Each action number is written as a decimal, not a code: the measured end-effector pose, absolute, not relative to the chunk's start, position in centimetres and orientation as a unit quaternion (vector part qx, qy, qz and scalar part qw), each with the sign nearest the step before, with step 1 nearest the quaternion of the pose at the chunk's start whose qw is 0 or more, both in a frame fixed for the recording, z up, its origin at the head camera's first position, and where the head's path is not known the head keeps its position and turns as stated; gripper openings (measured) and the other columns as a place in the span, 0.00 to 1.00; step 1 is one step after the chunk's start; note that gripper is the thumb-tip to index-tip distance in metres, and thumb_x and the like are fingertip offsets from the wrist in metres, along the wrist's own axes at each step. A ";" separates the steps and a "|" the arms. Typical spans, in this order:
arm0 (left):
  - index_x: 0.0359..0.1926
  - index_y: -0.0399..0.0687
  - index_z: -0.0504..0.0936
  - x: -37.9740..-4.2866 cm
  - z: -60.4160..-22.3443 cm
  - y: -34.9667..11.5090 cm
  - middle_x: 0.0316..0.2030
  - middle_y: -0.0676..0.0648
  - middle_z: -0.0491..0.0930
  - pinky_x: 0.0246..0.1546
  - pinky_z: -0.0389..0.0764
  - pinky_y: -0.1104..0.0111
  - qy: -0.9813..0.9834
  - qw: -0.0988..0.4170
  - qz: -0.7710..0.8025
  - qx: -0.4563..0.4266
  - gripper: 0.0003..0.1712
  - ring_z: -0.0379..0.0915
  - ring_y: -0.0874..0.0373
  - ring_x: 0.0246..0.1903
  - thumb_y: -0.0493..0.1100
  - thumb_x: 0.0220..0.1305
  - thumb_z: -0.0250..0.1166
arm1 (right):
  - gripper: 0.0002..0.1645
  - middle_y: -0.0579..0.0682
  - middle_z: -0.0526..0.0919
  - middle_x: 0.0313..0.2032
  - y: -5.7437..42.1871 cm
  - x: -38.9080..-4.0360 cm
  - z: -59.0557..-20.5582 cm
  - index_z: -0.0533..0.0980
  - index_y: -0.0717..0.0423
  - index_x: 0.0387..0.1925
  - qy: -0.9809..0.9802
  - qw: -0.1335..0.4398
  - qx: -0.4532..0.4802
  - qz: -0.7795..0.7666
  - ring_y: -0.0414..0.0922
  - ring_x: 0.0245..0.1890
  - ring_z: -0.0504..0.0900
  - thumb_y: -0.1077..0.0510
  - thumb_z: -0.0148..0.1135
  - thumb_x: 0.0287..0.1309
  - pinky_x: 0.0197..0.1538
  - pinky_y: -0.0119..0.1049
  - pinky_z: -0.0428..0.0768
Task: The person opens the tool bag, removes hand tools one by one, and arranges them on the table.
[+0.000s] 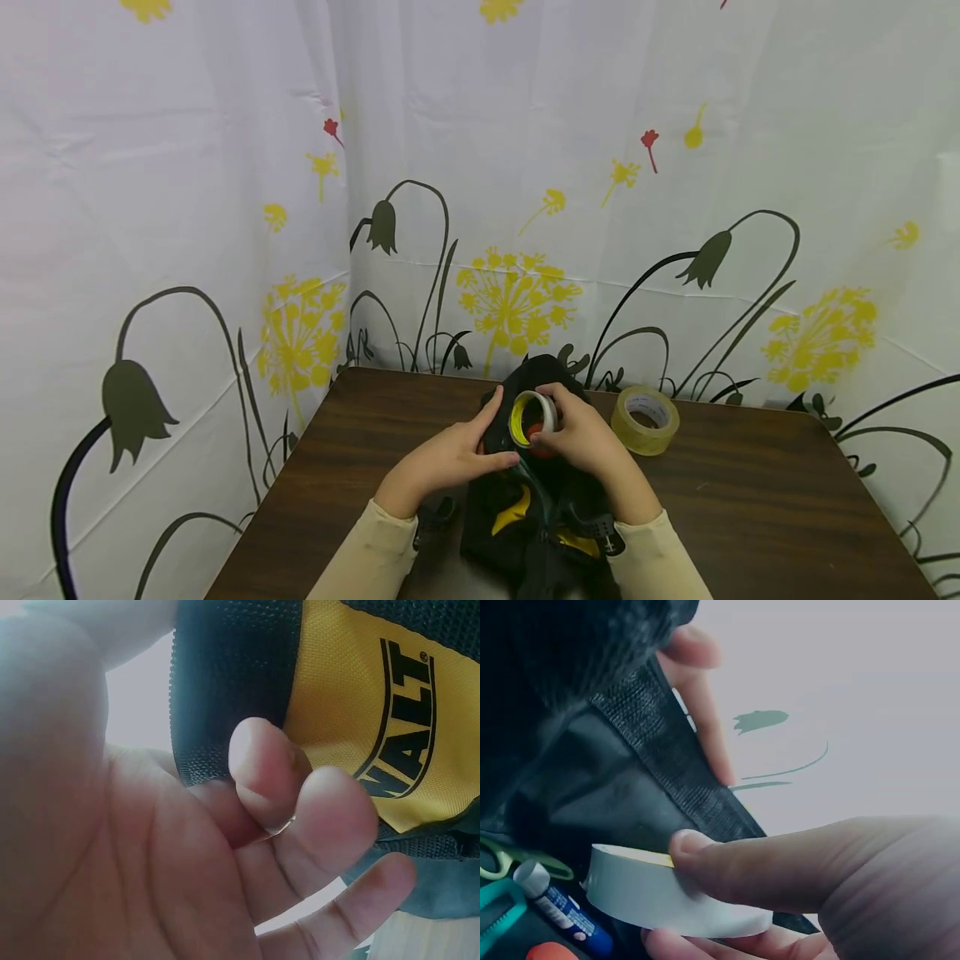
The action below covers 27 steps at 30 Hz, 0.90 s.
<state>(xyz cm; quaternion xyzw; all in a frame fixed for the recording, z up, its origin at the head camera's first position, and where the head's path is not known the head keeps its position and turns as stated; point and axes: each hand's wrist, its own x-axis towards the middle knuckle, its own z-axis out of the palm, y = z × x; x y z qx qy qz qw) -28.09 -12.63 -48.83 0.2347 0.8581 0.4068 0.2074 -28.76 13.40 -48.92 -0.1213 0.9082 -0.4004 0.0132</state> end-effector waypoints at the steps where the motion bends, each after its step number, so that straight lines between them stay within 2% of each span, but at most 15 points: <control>1: 0.88 0.80 0.32 -28.1 -48.8 -12.6 0.17 0.54 0.67 0.21 0.67 0.65 0.859 0.206 0.405 0.235 0.61 0.59 0.58 0.16 0.72 0.73 0.67 | 0.42 0.53 0.86 0.59 13.4 -28.7 -48.8 0.73 0.50 0.74 0.908 0.009 -0.127 -0.400 0.47 0.48 0.87 0.57 0.82 0.62 0.52 0.48 0.87; 7: 0.88 0.76 0.31 -28.3 -49.1 -12.6 0.18 0.53 0.69 0.23 0.69 0.65 0.863 0.200 0.396 0.243 0.62 0.63 0.58 0.17 0.72 0.73 0.66 | 0.41 0.56 0.83 0.60 13.8 -27.5 -48.0 0.72 0.52 0.75 0.905 -0.028 -0.136 -0.401 0.47 0.48 0.86 0.60 0.80 0.64 0.49 0.46 0.87; 11: 0.89 0.74 0.30 -28.4 -49.1 -12.8 0.20 0.49 0.77 0.32 0.78 0.63 0.863 0.198 0.389 0.255 0.65 0.74 0.57 0.20 0.72 0.72 0.68 | 0.40 0.55 0.84 0.54 14.3 -26.4 -47.9 0.71 0.51 0.73 0.894 -0.052 -0.132 -0.425 0.44 0.45 0.88 0.64 0.78 0.65 0.47 0.41 0.88; 13: 0.89 0.73 0.30 -28.5 -49.0 -12.9 0.30 0.48 0.86 0.43 0.84 0.61 0.865 0.192 0.386 0.258 0.65 0.84 0.58 0.29 0.72 0.72 0.68 | 0.39 0.53 0.83 0.51 14.5 -26.0 -47.8 0.72 0.50 0.73 0.890 -0.068 -0.130 -0.432 0.43 0.44 0.87 0.65 0.78 0.64 0.46 0.39 0.87; 15: 0.89 0.73 0.30 -28.5 -48.8 -13.0 0.44 0.45 0.91 0.55 0.85 0.55 0.865 0.188 0.387 0.259 0.66 0.89 0.57 0.42 0.72 0.71 0.68 | 0.39 0.53 0.82 0.51 14.7 -25.7 -47.6 0.74 0.47 0.74 0.886 -0.083 -0.130 -0.438 0.43 0.44 0.87 0.65 0.78 0.64 0.47 0.38 0.88; 18: 0.89 0.73 0.30 -28.6 -48.7 -13.2 0.63 0.44 0.87 0.66 0.82 0.48 0.867 0.186 0.387 0.254 0.65 0.87 0.54 0.57 0.73 0.72 0.67 | 0.39 0.52 0.82 0.51 14.9 -25.3 -47.2 0.76 0.44 0.74 0.882 -0.103 -0.126 -0.442 0.45 0.44 0.86 0.64 0.79 0.64 0.47 0.37 0.87; 19: 0.89 0.73 0.30 -28.6 -48.7 -13.2 0.65 0.42 0.86 0.67 0.81 0.46 0.866 0.187 0.388 0.254 0.65 0.87 0.52 0.59 0.73 0.72 0.67 | 0.39 0.52 0.82 0.51 15.0 -25.2 -47.1 0.76 0.43 0.74 0.880 -0.105 -0.126 -0.445 0.45 0.44 0.86 0.63 0.79 0.65 0.47 0.37 0.87; 24: 0.89 0.73 0.29 -28.5 -49.1 -13.0 0.63 0.43 0.87 0.68 0.81 0.47 0.872 0.185 0.375 0.255 0.64 0.88 0.53 0.57 0.76 0.73 0.63 | 0.31 0.52 0.84 0.52 15.6 -24.2 -46.2 0.79 0.43 0.71 0.869 -0.133 -0.123 -0.461 0.43 0.44 0.87 0.62 0.74 0.70 0.46 0.34 0.87; 26: 0.89 0.73 0.29 -28.4 -49.2 -12.8 0.56 0.42 0.90 0.65 0.83 0.48 0.872 0.185 0.374 0.257 0.63 0.89 0.53 0.52 0.77 0.73 0.62 | 0.29 0.51 0.85 0.52 15.9 -23.8 -45.7 0.80 0.43 0.70 0.868 -0.152 -0.120 -0.457 0.43 0.44 0.87 0.61 0.73 0.72 0.46 0.34 0.87; 27: 0.89 0.73 0.29 -28.4 -49.3 -12.7 0.56 0.41 0.90 0.65 0.82 0.48 0.872 0.185 0.374 0.256 0.63 0.89 0.53 0.52 0.78 0.73 0.61 | 0.28 0.50 0.85 0.52 16.1 -23.6 -45.6 0.80 0.42 0.70 0.870 -0.160 -0.118 -0.452 0.42 0.44 0.86 0.61 0.72 0.72 0.46 0.34 0.87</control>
